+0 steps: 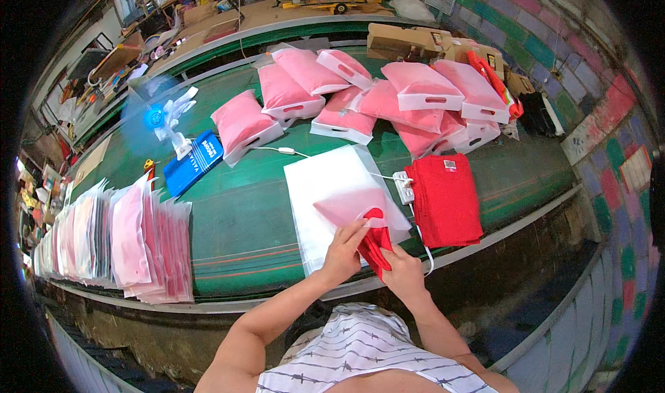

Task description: The person folds red garments and places them into clear plastic bags on a green worktable. The person then seals the bags and stacks them with other packaged items. The process is repeated multiple times with consistent folding and bagging.

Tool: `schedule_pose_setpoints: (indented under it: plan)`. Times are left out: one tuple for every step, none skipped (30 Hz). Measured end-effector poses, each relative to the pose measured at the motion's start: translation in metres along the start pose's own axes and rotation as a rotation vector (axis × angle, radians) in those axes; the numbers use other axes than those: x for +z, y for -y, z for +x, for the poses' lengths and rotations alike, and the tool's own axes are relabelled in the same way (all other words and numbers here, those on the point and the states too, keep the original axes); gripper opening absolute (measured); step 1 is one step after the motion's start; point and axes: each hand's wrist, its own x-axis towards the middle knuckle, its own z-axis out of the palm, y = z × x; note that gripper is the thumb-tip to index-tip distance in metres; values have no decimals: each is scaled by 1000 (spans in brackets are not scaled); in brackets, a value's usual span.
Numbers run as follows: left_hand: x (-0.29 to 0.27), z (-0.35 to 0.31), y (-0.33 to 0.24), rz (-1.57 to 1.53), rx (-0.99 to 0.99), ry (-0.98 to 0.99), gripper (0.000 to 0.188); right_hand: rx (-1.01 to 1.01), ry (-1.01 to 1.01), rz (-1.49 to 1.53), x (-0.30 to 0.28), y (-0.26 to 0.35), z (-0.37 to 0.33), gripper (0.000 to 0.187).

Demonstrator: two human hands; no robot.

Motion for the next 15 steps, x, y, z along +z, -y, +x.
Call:
schedule_pose_setpoints:
  plan:
    - [-2, -1, -5, -11, 24, -10, 74, -10, -48, 5, 9, 2, 3, 28]
    - [-4, 0, -11, -10, 41, -42, 74, -6, -66, -16, 16, 3, 7, 28]
    - [-5, -2, -13, -32, 53, -50, 74, -3, -83, -35, 23, 5, 13, 29]
    - [-7, -5, -14, -50, 64, -60, 74, -3, -102, -51, 29, 6, 20, 30]
    - [-10, -7, -14, -67, 75, -70, 74, 28, -9, -74, 32, 7, 25, 29]
    - [-13, -9, -15, -81, 132, -97, 72, 57, 85, -98, 35, 8, 30, 29]
    - [-20, -10, -18, -78, 163, -95, 70, 87, 176, -123, 39, 8, 37, 29]
    - [-27, -13, -25, -77, 195, -91, 69, 63, 111, -101, 48, 11, 45, 32]
    - [-32, -16, -28, -76, 227, -87, 68, -38, 80, -262, 69, -2, 41, 33]
    - [-36, -22, -26, -51, 278, -64, 64, -58, 80, -275, 81, -8, 42, 33]
    - [-40, -29, -26, -38, 296, -45, 63, -65, 100, -266, 90, -9, 47, 34]
    - [-45, -36, -27, -26, 314, -25, 62, -74, 116, -263, 98, -10, 50, 34]
    - [-51, -43, -25, -10, 329, -8, 61, -70, 151, -243, 101, -6, 54, 34]
    - [-57, -48, -22, 27, 348, 11, 60, -68, 177, -228, 104, -2, 59, 35]
    - [-64, -53, -18, 42, 349, 31, 59, -68, 204, -213, 106, 4, 61, 35]
